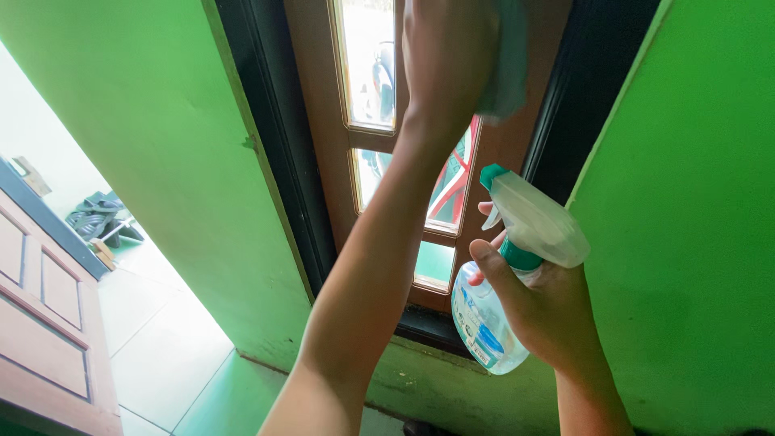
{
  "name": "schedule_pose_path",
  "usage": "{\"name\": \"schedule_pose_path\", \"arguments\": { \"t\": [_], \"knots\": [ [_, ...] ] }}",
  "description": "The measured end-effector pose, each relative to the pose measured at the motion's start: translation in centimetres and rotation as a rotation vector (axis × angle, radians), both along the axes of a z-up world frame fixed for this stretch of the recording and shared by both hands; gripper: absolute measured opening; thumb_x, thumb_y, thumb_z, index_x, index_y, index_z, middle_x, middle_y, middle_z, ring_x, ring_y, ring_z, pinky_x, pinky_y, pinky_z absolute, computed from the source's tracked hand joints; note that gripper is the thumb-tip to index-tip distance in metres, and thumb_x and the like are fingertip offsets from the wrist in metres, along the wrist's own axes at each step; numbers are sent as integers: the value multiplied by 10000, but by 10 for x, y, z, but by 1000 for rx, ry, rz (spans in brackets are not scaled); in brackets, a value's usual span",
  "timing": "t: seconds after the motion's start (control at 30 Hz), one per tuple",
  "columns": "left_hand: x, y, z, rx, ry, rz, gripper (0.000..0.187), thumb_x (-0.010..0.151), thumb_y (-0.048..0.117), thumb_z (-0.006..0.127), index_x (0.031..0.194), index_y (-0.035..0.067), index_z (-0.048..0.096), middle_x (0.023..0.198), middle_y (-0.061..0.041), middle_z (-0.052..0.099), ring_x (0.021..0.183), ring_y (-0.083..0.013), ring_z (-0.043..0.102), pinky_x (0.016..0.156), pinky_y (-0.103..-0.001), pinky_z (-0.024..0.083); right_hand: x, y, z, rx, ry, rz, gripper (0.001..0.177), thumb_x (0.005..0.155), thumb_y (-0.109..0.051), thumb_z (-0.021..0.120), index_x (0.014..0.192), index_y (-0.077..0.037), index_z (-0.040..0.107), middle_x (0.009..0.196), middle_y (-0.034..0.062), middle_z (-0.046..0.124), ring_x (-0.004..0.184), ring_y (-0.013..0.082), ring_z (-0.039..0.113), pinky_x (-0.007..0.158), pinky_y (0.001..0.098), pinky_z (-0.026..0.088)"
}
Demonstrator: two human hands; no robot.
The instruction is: The person cleans a small paneled window using a cloth and a spray bottle.
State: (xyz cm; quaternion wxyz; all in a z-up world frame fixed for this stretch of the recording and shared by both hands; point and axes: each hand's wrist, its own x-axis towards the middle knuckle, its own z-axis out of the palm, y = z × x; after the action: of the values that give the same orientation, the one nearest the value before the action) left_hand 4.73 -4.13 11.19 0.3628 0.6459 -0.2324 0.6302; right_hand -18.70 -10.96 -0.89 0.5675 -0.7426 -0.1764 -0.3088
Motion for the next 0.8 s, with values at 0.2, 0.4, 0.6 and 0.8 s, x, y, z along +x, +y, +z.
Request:
{"name": "schedule_pose_path", "arguments": {
  "t": [0.2, 0.4, 0.6, 0.8],
  "knots": [
    [-68, 22, -116, 111, 174, -66, 440, 899, -29, 542, 1338, -5, 542, 1160, -221, 598, 1089, -415, 584, 957, -495, 517, -25, 7, 12, 131, 95, -27, 469, 890, -184, 719, 1303, 0, 595, 847, 53, 690, 709, 119, 710, 717, 340, 610],
    [-106, 42, -220, 165, 319, -150, 367, 923, -20, 552, 1289, -21, 574, 1069, -206, 593, 1003, -408, 579, 900, -497, 503, -40, 6, 14, 103, 68, -11, 473, 913, -179, 706, 1323, 19, 576, 844, 54, 687, 701, 117, 698, 741, 322, 587],
    [-92, 49, -159, 51, 164, -318, 172, 1064, 35, 523, 1221, -5, 579, 1065, -227, 597, 988, -408, 614, 887, -475, 509, -37, 2, 13, 87, 133, -44, 477, 905, -198, 716, 1317, 8, 595, 777, 67, 687, 695, 120, 720, 720, 324, 604],
    [-49, 30, -41, 24, -27, -248, 130, 1036, -1, 546, 1164, 20, 558, 1092, -163, 582, 998, -324, 631, 874, -443, 565, -20, -2, 14, 137, 39, 5, 502, 902, -194, 745, 1328, 20, 589, 1015, 87, 702, 728, 125, 705, 698, 328, 622]
  ]
}}
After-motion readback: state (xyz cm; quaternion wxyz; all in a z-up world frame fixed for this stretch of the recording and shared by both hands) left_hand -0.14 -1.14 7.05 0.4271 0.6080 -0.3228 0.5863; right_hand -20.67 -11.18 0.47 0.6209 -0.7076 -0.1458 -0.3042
